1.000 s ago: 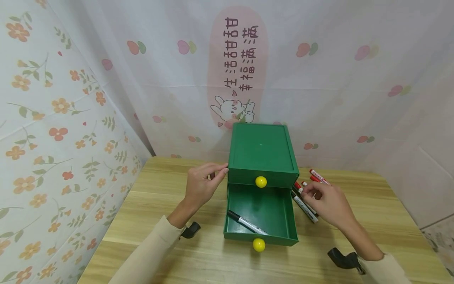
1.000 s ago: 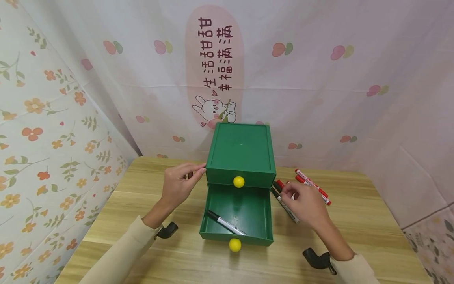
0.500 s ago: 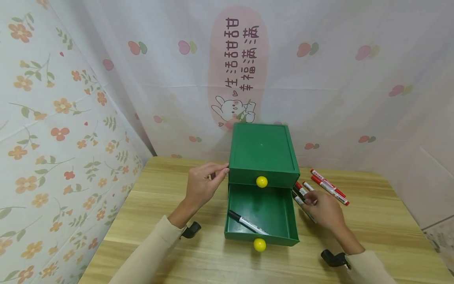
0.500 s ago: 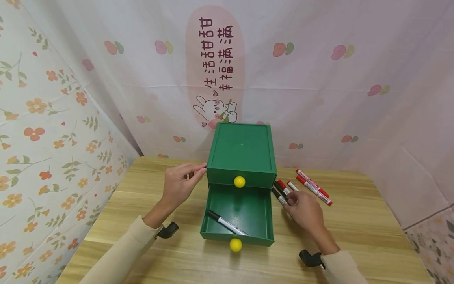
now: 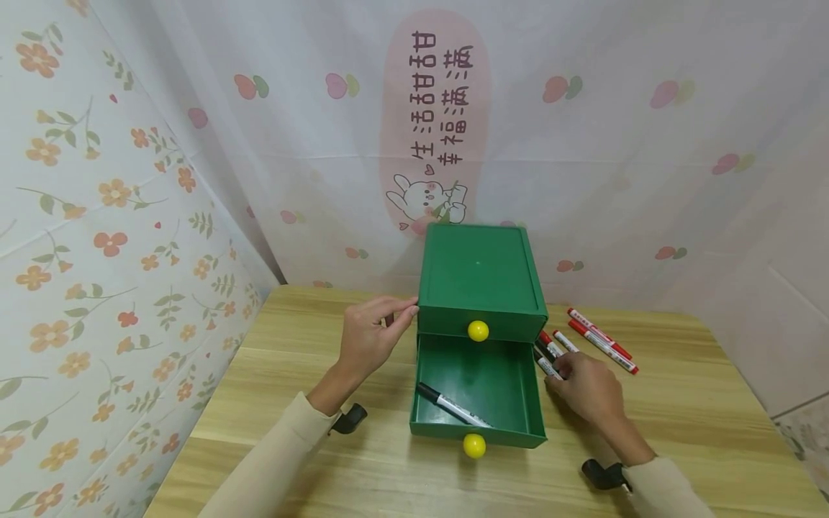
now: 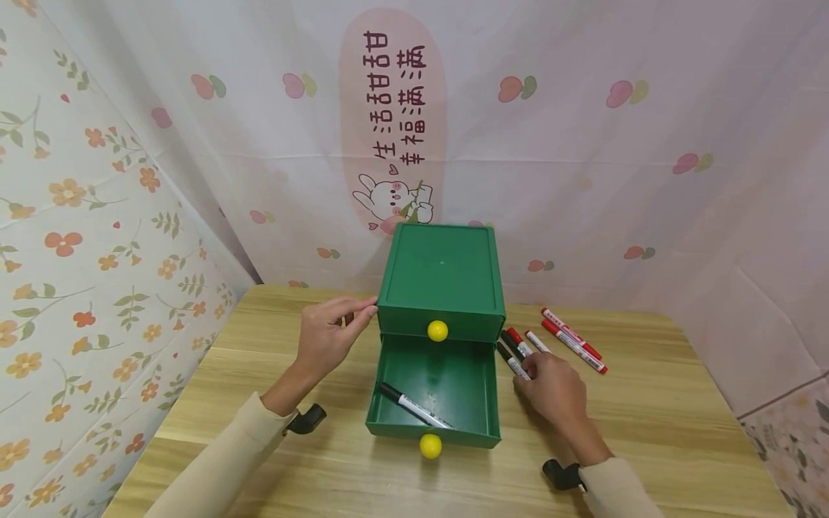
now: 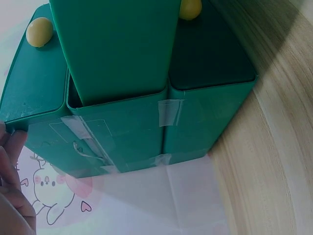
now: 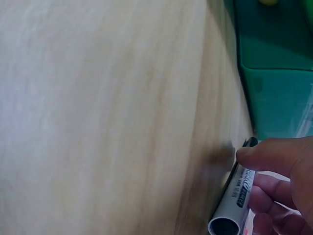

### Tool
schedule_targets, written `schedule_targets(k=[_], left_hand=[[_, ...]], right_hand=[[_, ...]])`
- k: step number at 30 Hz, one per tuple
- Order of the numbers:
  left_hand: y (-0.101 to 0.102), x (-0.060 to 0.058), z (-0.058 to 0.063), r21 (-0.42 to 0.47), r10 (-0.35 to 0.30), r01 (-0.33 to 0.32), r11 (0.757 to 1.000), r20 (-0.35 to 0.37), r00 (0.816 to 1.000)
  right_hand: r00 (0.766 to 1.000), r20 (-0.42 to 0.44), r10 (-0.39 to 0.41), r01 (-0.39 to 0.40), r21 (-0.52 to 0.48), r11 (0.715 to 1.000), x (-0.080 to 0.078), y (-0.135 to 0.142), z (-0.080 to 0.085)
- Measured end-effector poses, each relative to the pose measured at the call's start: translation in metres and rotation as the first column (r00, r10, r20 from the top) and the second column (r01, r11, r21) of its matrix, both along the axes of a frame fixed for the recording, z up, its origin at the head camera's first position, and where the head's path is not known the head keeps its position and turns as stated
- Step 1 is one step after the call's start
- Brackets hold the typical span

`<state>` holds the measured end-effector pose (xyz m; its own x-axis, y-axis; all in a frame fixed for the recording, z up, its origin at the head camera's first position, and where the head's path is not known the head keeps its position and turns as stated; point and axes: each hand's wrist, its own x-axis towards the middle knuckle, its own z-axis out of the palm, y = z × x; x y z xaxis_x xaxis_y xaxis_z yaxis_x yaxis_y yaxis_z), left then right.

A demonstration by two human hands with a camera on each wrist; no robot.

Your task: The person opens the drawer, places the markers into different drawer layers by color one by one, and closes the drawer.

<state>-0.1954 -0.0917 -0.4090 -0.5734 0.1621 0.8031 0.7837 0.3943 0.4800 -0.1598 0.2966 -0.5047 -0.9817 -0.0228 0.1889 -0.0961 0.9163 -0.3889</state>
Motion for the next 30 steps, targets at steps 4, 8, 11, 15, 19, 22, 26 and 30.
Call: schedule_targets(k=[4, 8, 11, 15, 19, 22, 26, 30], left_hand=[[0.0, 0.0, 0.0, -0.001, -0.001, 0.001, 1.0, -0.002, 1.0], [0.0, 0.0, -0.001, 0.0, 0.003, -0.003, 1.0, -0.003, 1.0], [0.0, 0.0, -0.001, 0.001, 0.005, -0.005, 1.0, -0.01, 1.0], [0.0, 0.0, 0.0, 0.004, 0.004, -0.004, 1.0, -0.014, 1.0], [0.0, 0.0, 0.0, 0.002, 0.005, -0.005, 1.0, -0.006, 1.0], [0.001, 0.0, 0.0, 0.0, 0.007, -0.007, 1.0, -0.004, 1.0], [0.001, 0.0, 0.0, 0.0, 0.011, -0.011, 1.0, -0.013, 1.0], [0.001, 0.0, 0.0, 0.001, 0.013, -0.013, 1.0, -0.019, 1.0]], right_hand=[[1.0, -0.011, 0.007, -0.006, 0.023, 1.0, -0.001, 0.0, -0.004], [0.999, -0.033, 0.018, -0.016, 0.043, 0.999, -0.003, 0.001, -0.007], [0.999, -0.039, 0.017, -0.015, 0.056, 0.998, -0.003, 0.001, -0.008], [0.999, -0.048, 0.015, -0.012, 0.065, 0.998, -0.002, -0.001, -0.008], [0.998, -0.055, 0.011, -0.008, 0.068, 0.998, -0.001, -0.001, -0.007], [0.999, -0.054, -0.004, 0.008, 0.061, 0.998, 0.001, -0.002, -0.003], [0.999, -0.037, -0.018, 0.02, 0.044, 0.999, 0.004, -0.004, 0.005], [1.0, -0.011, -0.024, 0.025, 0.041, 0.999, 0.008, -0.005, 0.012]])
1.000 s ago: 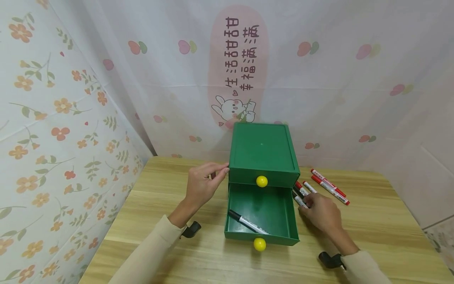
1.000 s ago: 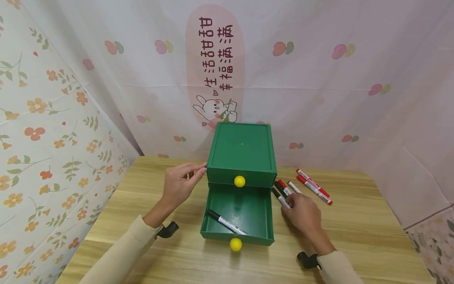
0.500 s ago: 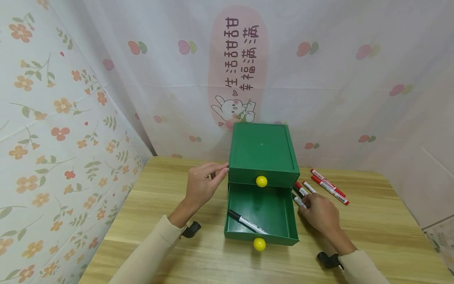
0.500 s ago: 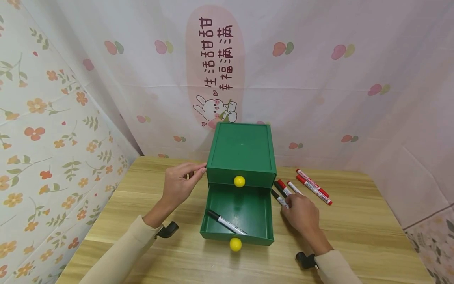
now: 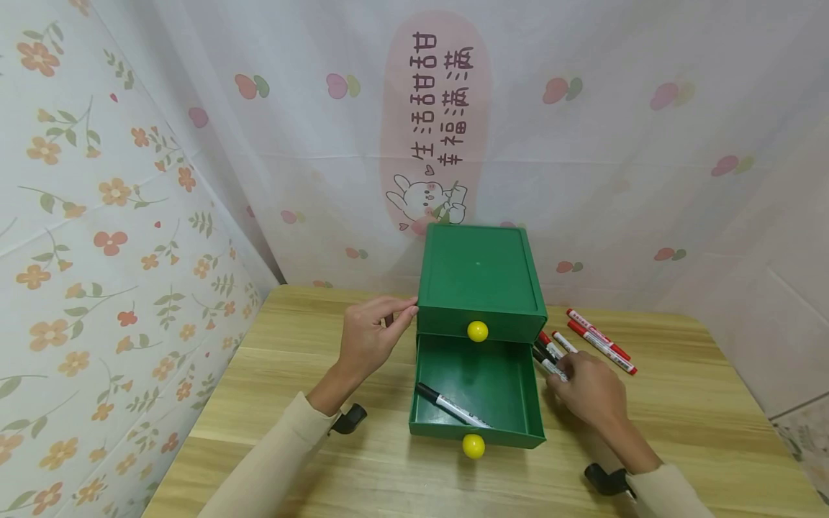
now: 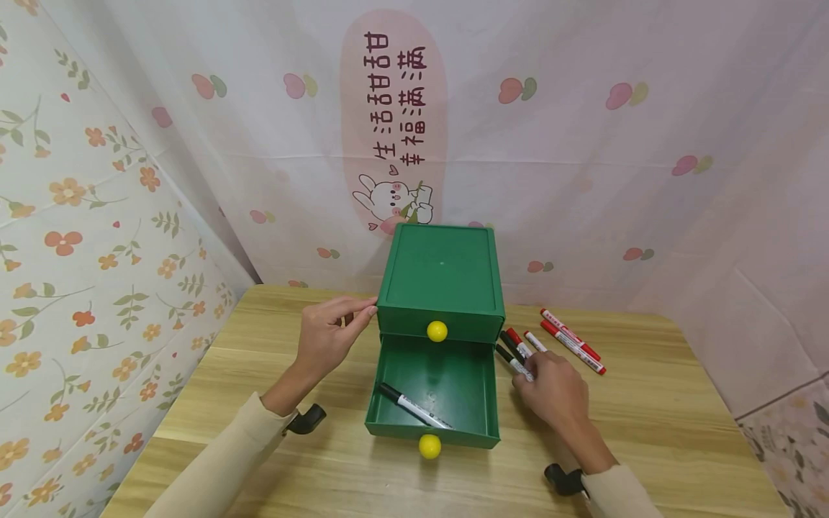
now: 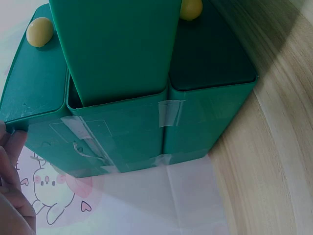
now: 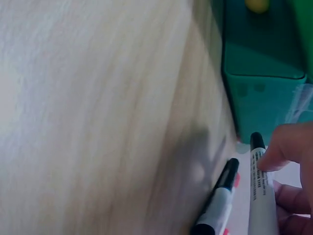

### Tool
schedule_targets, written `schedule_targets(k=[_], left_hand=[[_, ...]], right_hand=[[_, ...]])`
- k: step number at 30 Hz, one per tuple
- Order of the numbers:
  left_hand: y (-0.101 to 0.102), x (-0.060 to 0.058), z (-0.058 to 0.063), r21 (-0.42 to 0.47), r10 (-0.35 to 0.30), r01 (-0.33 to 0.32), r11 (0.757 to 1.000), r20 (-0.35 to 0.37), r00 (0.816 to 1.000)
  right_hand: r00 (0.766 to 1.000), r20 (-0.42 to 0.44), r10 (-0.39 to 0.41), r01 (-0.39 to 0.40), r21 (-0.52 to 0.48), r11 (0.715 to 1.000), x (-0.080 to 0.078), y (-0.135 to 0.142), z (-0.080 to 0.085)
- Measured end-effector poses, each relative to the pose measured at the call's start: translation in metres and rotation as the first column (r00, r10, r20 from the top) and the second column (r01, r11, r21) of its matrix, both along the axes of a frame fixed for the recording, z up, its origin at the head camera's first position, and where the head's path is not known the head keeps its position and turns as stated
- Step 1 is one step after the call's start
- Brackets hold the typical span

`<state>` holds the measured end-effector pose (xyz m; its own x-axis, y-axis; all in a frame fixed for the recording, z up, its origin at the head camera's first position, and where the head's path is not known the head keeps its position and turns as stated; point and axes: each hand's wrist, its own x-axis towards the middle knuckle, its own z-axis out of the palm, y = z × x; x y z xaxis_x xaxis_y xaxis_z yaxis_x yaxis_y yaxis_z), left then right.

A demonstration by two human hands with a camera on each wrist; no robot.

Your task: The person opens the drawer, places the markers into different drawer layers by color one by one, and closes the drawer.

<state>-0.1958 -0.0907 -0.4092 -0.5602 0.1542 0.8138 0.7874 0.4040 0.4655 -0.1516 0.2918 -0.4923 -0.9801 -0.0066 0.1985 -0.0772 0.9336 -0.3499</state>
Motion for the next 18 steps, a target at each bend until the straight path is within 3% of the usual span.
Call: schedule_targets(k=[6, 18], left_hand=[[0.0, 0.0, 0.0, -0.002, 0.003, -0.003, 1.0, 0.005, 1.0], [0.0, 0.0, 0.0, 0.003, 0.001, -0.001, 1.0, 0.019, 1.0]], right_hand=[[1.0, -0.021, -0.002, 0.002, 0.001, 1.0, 0.007, 0.0, 0.009], [0.988, -0.153, 0.014, -0.013, 0.003, 1.0, 0.021, 0.004, 0.029]])
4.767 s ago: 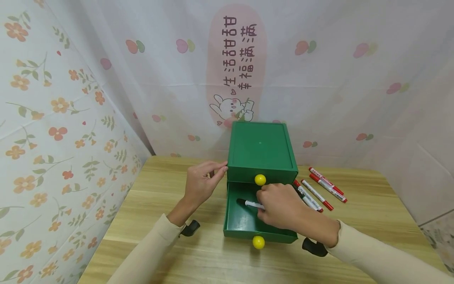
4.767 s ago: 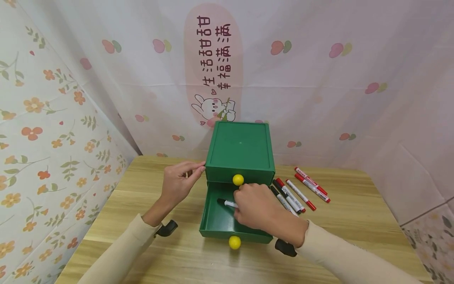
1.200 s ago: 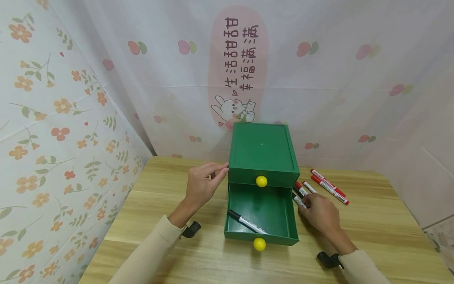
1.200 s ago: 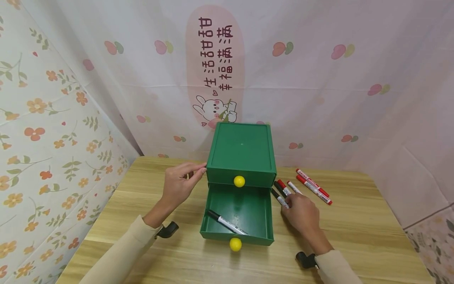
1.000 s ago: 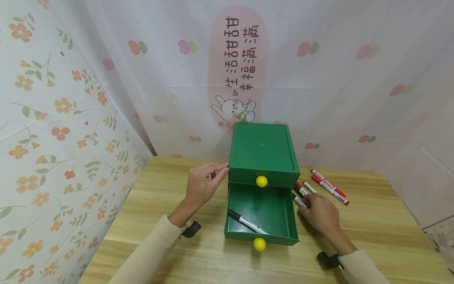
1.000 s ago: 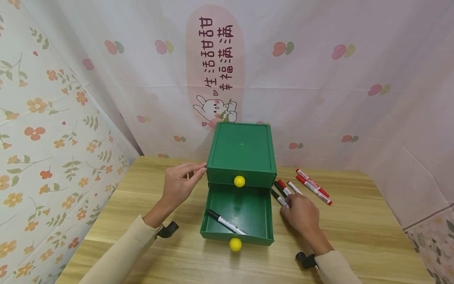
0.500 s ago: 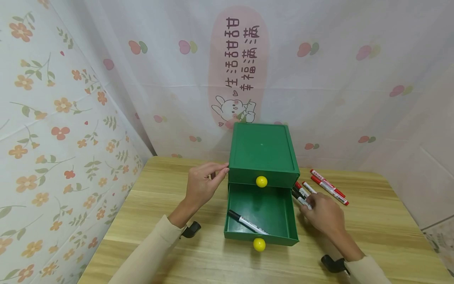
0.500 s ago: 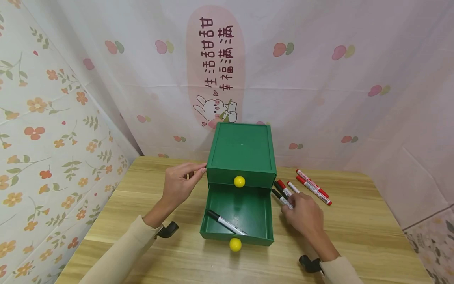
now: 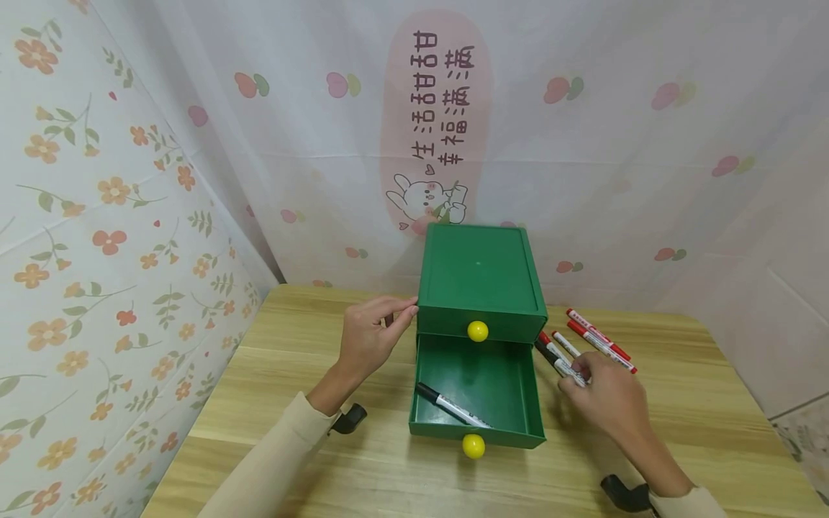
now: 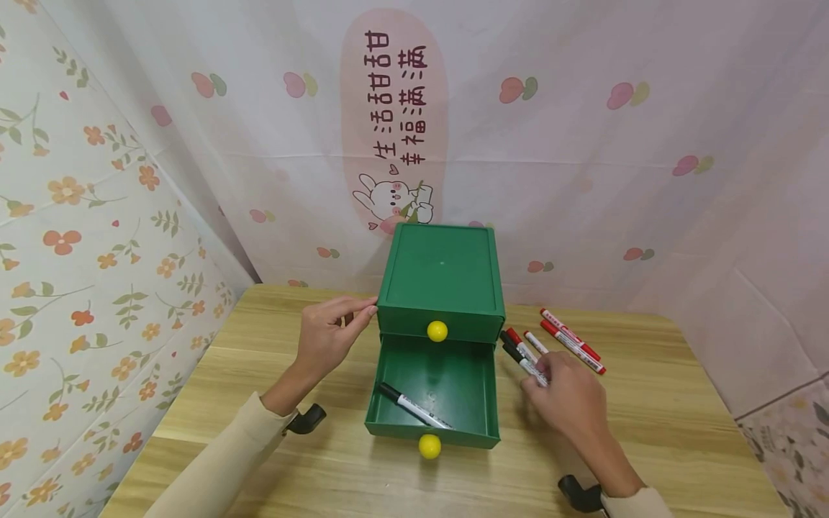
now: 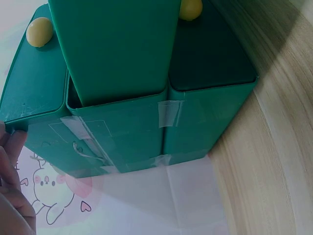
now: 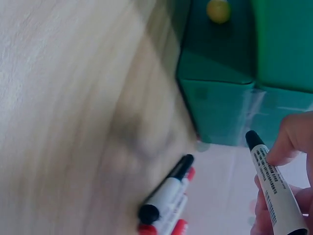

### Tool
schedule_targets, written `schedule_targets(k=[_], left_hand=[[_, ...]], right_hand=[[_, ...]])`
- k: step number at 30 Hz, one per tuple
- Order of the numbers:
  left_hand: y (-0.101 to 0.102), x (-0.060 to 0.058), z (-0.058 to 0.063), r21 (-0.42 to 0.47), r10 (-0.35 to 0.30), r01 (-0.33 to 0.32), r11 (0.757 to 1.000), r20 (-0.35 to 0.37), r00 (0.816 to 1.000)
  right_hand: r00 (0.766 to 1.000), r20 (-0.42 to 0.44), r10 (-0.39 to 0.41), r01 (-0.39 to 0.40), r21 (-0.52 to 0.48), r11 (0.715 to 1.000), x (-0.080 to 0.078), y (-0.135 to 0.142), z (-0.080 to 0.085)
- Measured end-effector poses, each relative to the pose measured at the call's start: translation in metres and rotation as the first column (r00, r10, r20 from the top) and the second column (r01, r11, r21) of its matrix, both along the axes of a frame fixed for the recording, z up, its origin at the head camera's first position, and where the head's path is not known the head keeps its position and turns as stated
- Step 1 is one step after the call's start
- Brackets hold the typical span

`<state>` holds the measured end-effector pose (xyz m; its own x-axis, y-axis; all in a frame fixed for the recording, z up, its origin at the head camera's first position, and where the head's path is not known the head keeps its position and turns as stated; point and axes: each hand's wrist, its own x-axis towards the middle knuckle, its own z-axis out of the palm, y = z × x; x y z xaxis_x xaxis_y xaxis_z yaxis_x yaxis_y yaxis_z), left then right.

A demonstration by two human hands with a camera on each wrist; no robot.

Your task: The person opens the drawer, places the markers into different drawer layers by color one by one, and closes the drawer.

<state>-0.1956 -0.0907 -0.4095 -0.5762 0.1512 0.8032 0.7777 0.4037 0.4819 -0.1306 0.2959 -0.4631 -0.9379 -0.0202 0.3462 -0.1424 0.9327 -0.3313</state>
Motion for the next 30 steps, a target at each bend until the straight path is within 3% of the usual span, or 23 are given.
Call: schedule_targets(k=[15, 22, 30], left_hand=[[-0.001, 0.001, 0.002, -0.003, 0.001, -0.001, 1.0, -0.003, 1.0], [-0.001, 0.0, 0.003, -0.007, 0.009, -0.009, 1.0, -0.016, 1.0], [0.0, 0.001, 0.003, -0.011, 0.009, -0.009, 1.0, -0.01, 1.0]], right_hand=[[0.988, -0.142, 0.052, -0.046, 0.046, 0.998, 0.036, -0.018, 0.052], [0.963, -0.221, 0.156, -0.135, 0.109, 0.985, 0.049, -0.039, 0.071], [0.936, -0.227, 0.27, -0.241, 0.147, 0.959, 0.046, -0.066, 0.077]])
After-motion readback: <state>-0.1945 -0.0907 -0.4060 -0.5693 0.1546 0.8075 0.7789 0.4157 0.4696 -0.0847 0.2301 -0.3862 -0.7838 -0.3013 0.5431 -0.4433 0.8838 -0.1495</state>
